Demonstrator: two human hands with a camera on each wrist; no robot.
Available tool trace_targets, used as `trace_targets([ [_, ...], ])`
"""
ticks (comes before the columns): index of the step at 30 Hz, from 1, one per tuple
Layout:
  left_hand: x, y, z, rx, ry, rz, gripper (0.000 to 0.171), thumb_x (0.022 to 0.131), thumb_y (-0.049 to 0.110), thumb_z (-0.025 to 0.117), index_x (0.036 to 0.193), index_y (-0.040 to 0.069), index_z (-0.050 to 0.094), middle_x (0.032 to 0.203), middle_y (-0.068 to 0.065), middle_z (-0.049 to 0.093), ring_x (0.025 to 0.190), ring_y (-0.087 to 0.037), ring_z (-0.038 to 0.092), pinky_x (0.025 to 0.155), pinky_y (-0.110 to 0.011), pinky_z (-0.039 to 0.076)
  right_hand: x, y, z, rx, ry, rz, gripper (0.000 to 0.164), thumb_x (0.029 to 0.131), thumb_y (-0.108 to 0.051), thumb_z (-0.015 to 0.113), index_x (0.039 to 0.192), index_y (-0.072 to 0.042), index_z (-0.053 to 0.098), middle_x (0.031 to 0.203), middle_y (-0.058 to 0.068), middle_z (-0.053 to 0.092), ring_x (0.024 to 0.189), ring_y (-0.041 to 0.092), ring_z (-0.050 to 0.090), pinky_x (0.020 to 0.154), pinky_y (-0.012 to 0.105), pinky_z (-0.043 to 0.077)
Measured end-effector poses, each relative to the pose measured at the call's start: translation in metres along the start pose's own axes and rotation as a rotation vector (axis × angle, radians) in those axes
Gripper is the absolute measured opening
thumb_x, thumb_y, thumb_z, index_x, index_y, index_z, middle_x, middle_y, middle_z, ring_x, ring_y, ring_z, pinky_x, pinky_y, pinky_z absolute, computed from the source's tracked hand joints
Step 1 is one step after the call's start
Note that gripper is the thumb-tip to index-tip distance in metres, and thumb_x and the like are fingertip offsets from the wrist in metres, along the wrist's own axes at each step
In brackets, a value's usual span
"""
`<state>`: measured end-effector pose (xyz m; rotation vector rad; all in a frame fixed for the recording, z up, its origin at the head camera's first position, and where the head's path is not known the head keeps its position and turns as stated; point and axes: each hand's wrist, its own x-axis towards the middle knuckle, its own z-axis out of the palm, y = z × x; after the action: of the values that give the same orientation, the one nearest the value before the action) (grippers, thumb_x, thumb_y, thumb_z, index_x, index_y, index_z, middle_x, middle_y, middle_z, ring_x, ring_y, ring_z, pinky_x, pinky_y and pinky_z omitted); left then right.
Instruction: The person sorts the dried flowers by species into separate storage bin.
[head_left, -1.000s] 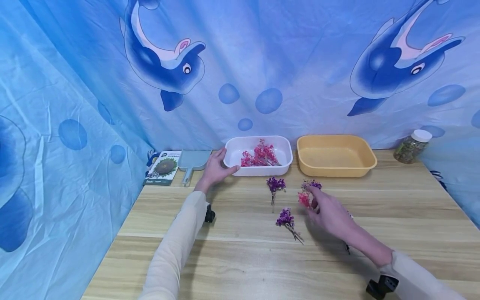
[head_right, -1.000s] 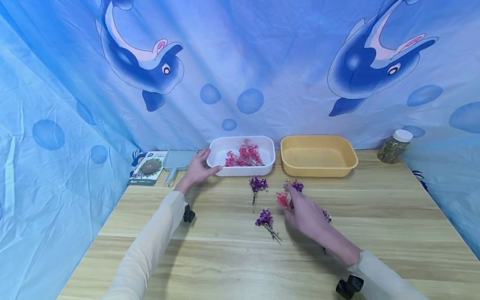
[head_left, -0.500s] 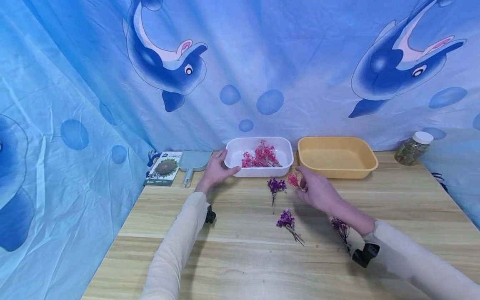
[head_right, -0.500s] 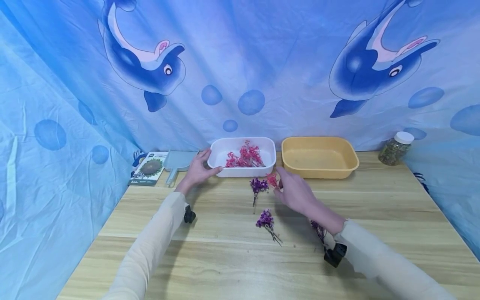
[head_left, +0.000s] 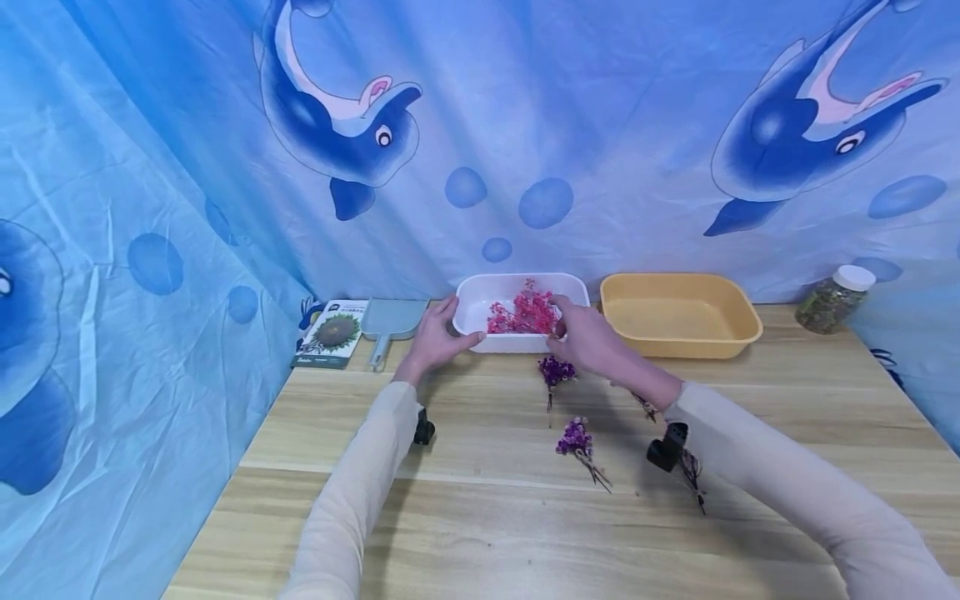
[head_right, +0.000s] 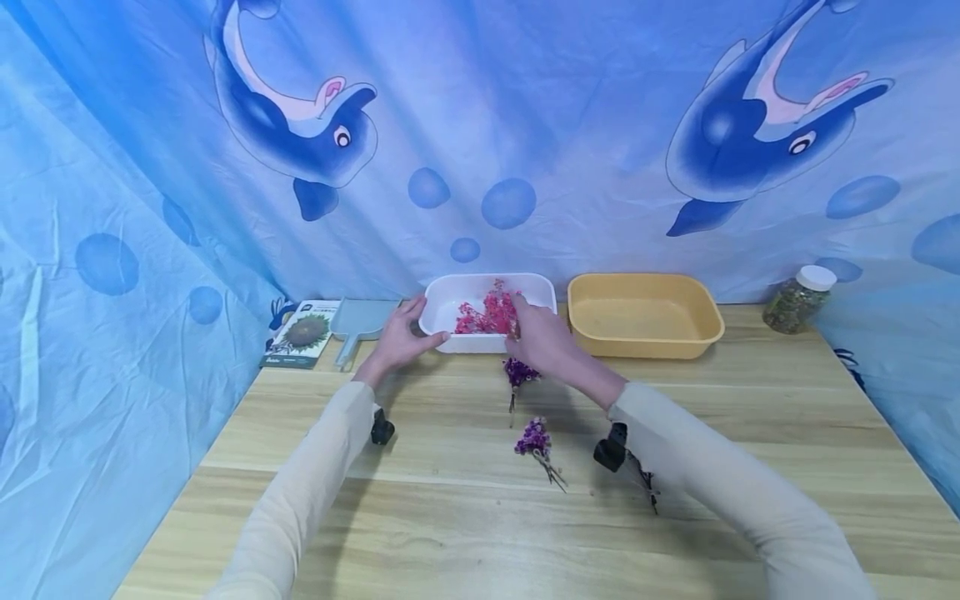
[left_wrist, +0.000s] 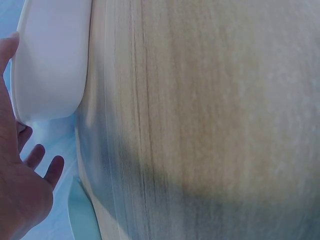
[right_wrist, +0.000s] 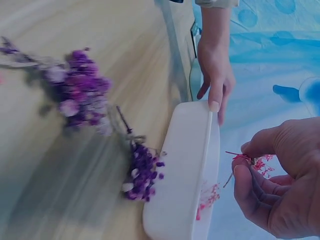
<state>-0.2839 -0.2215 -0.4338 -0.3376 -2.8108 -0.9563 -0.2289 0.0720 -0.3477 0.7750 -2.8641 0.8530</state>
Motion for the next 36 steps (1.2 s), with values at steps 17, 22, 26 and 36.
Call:
trace_targets([
  [17, 0.000, -0.001, 0.002, -0.002, 0.016, 0.002, 0.098, 0.081, 0.051, 0.078, 0.152, 0.000, 0.035, 0.159, -0.015, 0.033, 0.145, -0.035, 0.027, 0.118, -0.052, 0.019, 0.076, -0.027, 0.042, 0.109, -0.020, 0.117, 0.074, 0.085, -0.010, 0.078, 0.147, 0.004, 0.040, 0.092, 0.009, 0.066, 0.074, 0.020, 0.063, 0.060, 0.029, 0.055],
  [22, 0.000, -0.003, 0.003, 0.002, 0.017, 0.002, 0.098, 0.081, 0.052, 0.077, 0.153, 0.001, 0.035, 0.159, -0.015, 0.033, 0.144, -0.036, 0.027, 0.117, -0.053, 0.021, 0.094, -0.031, 0.052, 0.080, -0.007, 0.186, 0.075, 0.084, -0.011, 0.077, 0.148, 0.002, 0.040, 0.104, 0.014, 0.068, 0.071, 0.022, 0.064, 0.058, 0.030, 0.055],
  [26, 0.000, -0.004, 0.003, -0.006, 0.018, -0.005, 0.099, 0.080, 0.053, 0.078, 0.153, 0.002, 0.035, 0.159, -0.014, 0.032, 0.145, -0.036, 0.026, 0.117, -0.054, 0.021, 0.105, -0.033, 0.058, 0.074, 0.005, 0.206, 0.074, 0.085, -0.011, 0.076, 0.148, 0.004, 0.039, 0.121, 0.019, 0.065, 0.080, 0.024, 0.065, 0.067, 0.032, 0.057],
  [36, 0.000, -0.003, 0.003, -0.010, 0.009, -0.016, 0.098, 0.081, 0.052, 0.078, 0.154, 0.002, 0.034, 0.160, -0.011, 0.031, 0.144, -0.034, 0.027, 0.117, -0.052, 0.023, 0.123, -0.038, 0.069, 0.131, 0.010, 0.267, 0.077, 0.087, -0.010, 0.074, 0.151, 0.003, 0.034, 0.115, 0.021, 0.065, 0.074, 0.025, 0.064, 0.060, 0.028, 0.056],
])
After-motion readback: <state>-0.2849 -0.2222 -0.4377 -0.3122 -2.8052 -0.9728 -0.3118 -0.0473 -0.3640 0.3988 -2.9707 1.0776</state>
